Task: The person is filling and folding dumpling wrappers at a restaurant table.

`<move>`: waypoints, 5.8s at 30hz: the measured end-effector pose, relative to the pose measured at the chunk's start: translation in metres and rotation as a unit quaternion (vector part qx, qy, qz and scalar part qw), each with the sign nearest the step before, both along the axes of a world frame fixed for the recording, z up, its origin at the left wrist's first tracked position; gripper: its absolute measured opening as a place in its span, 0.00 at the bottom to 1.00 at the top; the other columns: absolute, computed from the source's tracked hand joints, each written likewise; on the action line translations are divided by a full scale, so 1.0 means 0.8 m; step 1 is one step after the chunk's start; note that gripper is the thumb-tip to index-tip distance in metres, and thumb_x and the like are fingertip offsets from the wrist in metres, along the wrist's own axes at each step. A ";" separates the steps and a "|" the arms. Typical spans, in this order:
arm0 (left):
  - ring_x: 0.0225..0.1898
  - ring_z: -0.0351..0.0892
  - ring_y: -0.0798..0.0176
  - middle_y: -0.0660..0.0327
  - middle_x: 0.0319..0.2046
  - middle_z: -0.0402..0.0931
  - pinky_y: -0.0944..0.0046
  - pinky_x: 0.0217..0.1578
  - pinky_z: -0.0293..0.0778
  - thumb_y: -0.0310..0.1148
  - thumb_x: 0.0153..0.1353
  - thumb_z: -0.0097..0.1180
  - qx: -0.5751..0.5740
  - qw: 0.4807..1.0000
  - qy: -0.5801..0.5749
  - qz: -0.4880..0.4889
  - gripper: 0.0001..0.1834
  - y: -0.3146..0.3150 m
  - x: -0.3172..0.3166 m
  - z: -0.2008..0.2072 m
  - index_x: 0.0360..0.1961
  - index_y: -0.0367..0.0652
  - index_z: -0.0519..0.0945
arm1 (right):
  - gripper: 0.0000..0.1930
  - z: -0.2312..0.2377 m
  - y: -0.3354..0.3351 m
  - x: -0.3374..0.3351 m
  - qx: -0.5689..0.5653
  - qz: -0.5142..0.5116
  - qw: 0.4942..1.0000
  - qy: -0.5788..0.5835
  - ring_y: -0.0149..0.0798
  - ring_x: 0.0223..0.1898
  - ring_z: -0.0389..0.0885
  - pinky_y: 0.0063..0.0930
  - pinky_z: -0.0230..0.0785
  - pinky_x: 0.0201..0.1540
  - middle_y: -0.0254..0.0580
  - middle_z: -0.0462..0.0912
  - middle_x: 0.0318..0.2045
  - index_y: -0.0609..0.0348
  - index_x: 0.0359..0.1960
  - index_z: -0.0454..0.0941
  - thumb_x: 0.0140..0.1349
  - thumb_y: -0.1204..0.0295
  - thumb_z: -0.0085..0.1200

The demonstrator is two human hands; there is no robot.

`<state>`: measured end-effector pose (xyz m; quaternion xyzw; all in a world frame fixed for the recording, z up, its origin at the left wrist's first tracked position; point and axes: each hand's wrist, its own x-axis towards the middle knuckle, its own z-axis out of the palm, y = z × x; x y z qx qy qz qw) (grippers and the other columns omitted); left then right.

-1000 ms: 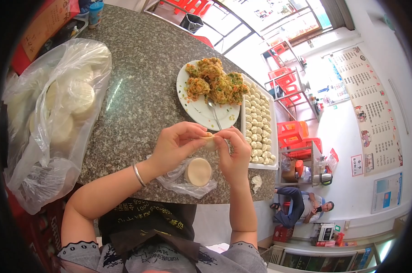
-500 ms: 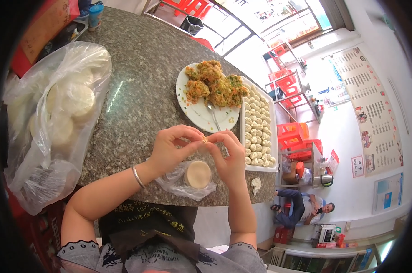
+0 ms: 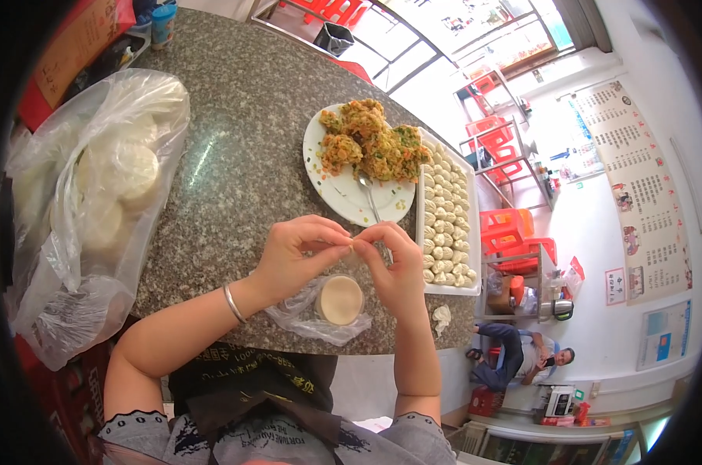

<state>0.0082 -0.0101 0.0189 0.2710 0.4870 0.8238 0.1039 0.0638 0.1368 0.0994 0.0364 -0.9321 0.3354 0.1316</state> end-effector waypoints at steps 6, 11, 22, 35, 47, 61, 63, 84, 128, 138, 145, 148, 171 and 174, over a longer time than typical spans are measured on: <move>0.42 0.79 0.67 0.60 0.39 0.77 0.68 0.42 0.79 0.23 0.57 0.59 -0.021 0.999 -0.024 -0.008 0.07 0.000 0.000 0.002 0.38 0.37 0.79 | 0.02 -0.006 -0.002 0.000 0.042 -0.007 0.999 0.020 0.35 0.32 0.78 0.27 0.69 0.40 0.41 0.79 0.28 0.65 0.29 0.77 0.56 0.79 0.56; 0.43 0.77 0.70 0.63 0.39 0.76 0.66 0.44 0.76 0.28 0.61 0.57 0.141 0.949 -0.236 -0.153 0.08 0.007 -0.004 -0.012 0.41 0.41 0.74 | 0.02 -0.029 0.000 -0.001 0.009 -0.037 0.996 0.081 0.35 0.32 0.77 0.28 0.68 0.43 0.41 0.78 0.28 0.66 0.30 0.76 0.57 0.79 0.54; 0.39 0.77 0.74 0.66 0.38 0.78 0.70 0.40 0.75 0.30 0.61 0.57 0.094 0.938 -0.281 -0.179 0.05 0.004 -0.006 -0.014 0.38 0.44 0.77 | 0.03 -0.036 -0.004 -0.004 -0.089 -0.041 0.994 0.043 0.34 0.32 0.76 0.25 0.67 0.38 0.40 0.78 0.27 0.65 0.30 0.74 0.57 0.79 0.55; 0.40 0.76 0.75 0.65 0.38 0.79 0.72 0.41 0.73 0.30 0.62 0.55 0.057 0.960 -0.203 -0.185 0.09 0.002 -0.008 -0.008 0.43 0.40 0.78 | 0.03 -0.031 -0.011 0.000 -0.039 -0.064 0.997 0.034 0.38 0.31 0.77 0.27 0.67 0.36 0.43 0.78 0.28 0.65 0.29 0.74 0.56 0.79 0.55; 0.49 0.78 0.58 0.55 0.46 0.76 0.62 0.51 0.77 0.34 0.68 0.46 0.083 0.894 -0.333 -0.287 0.16 0.002 -0.011 -0.003 0.51 0.33 0.73 | 0.04 -0.041 0.031 0.002 -0.208 0.003 0.978 0.025 0.29 0.37 0.74 0.22 0.67 0.42 0.38 0.79 0.34 0.67 0.35 0.79 0.59 0.81 0.55; 0.48 0.79 0.59 0.56 0.47 0.74 0.64 0.47 0.78 0.36 0.69 0.45 0.067 0.882 -0.342 -0.316 0.17 0.005 -0.010 0.002 0.54 0.40 0.69 | 0.15 -0.051 0.032 0.012 -0.270 -0.032 0.962 -0.023 0.30 0.42 0.75 0.23 0.67 0.47 0.37 0.79 0.37 0.64 0.41 0.76 0.53 0.71 0.63; 0.47 0.79 0.60 0.57 0.48 0.74 0.64 0.48 0.77 0.35 0.69 0.45 0.051 0.902 -0.313 -0.294 0.16 -0.001 -0.005 0.001 0.55 0.41 0.68 | 0.20 -0.054 0.017 0.014 -0.241 -0.013 0.969 -0.060 0.31 0.46 0.75 0.26 0.66 0.51 0.37 0.79 0.40 0.63 0.45 0.74 0.52 0.70 0.63; 0.40 0.75 0.54 0.57 0.34 0.77 0.55 0.47 0.68 0.27 0.46 0.62 -0.265 0.896 0.355 -0.007 0.07 0.007 0.009 -0.026 0.29 0.39 0.81 | 0.13 -0.058 0.391 0.126 0.129 -0.386 0.905 -0.122 0.30 0.33 0.80 0.22 0.70 0.40 0.43 0.85 0.33 0.59 0.43 0.82 0.57 0.73 0.52; 0.45 0.80 0.60 0.53 0.46 0.76 0.59 0.46 0.79 0.30 0.67 0.44 0.035 0.891 -0.429 -0.144 0.15 0.009 -0.015 -0.024 0.51 0.32 0.71 | 0.12 -0.091 0.090 -0.002 0.127 -0.144 0.981 0.022 0.42 0.25 0.79 0.29 0.69 0.30 0.56 0.80 0.27 0.64 0.46 0.78 0.62 0.78 0.48; 0.49 0.77 0.60 0.54 0.49 0.73 0.58 0.49 0.77 0.35 0.70 0.40 0.050 0.878 -0.446 -0.167 0.17 0.010 -0.016 -0.025 0.53 0.33 0.68 | 0.13 -0.101 0.086 -0.004 0.176 -0.120 0.975 0.056 0.52 0.28 0.79 0.39 0.70 0.32 0.52 0.79 0.26 0.59 0.45 0.79 0.59 0.77 0.51; 0.51 0.74 0.62 0.56 0.50 0.73 0.60 0.54 0.72 0.38 0.70 0.41 0.067 0.880 -0.430 -0.190 0.19 0.005 -0.020 -0.017 0.54 0.34 0.67 | 0.12 -0.063 0.085 -0.032 0.176 -0.169 0.966 0.087 0.50 0.25 0.78 0.37 0.69 0.30 0.51 0.78 0.24 0.60 0.46 0.78 0.60 0.76 0.50; 0.52 0.74 0.61 0.55 0.51 0.72 0.59 0.55 0.71 0.39 0.70 0.40 0.080 0.878 -0.434 -0.184 0.20 0.008 -0.024 -0.019 0.54 0.34 0.67 | 0.12 -0.100 0.081 -0.020 0.227 -0.108 0.965 0.074 0.50 0.24 0.77 0.37 0.70 0.29 0.51 0.78 0.24 0.59 0.45 0.79 0.61 0.75 0.50; 0.60 0.66 0.59 0.54 0.58 0.65 0.57 0.61 0.63 0.49 0.67 0.45 0.166 0.873 -0.416 -0.192 0.31 0.002 -0.027 -0.007 0.61 0.35 0.59 | 0.12 -0.091 0.067 -0.006 -0.006 -0.167 0.986 -0.024 0.21 0.22 0.64 0.18 0.60 0.25 0.33 0.73 0.19 0.64 0.47 0.79 0.64 0.77 0.49; 0.62 0.63 0.57 0.53 0.60 0.63 0.57 0.64 0.59 0.50 0.67 0.45 0.184 0.869 -0.412 -0.203 0.34 0.007 -0.025 -0.005 0.63 0.34 0.57 | 0.13 -0.109 0.066 0.018 -0.063 -0.163 0.984 -0.034 0.22 0.21 0.66 0.18 0.61 0.25 0.36 0.74 0.19 0.63 0.48 0.78 0.63 0.77 0.49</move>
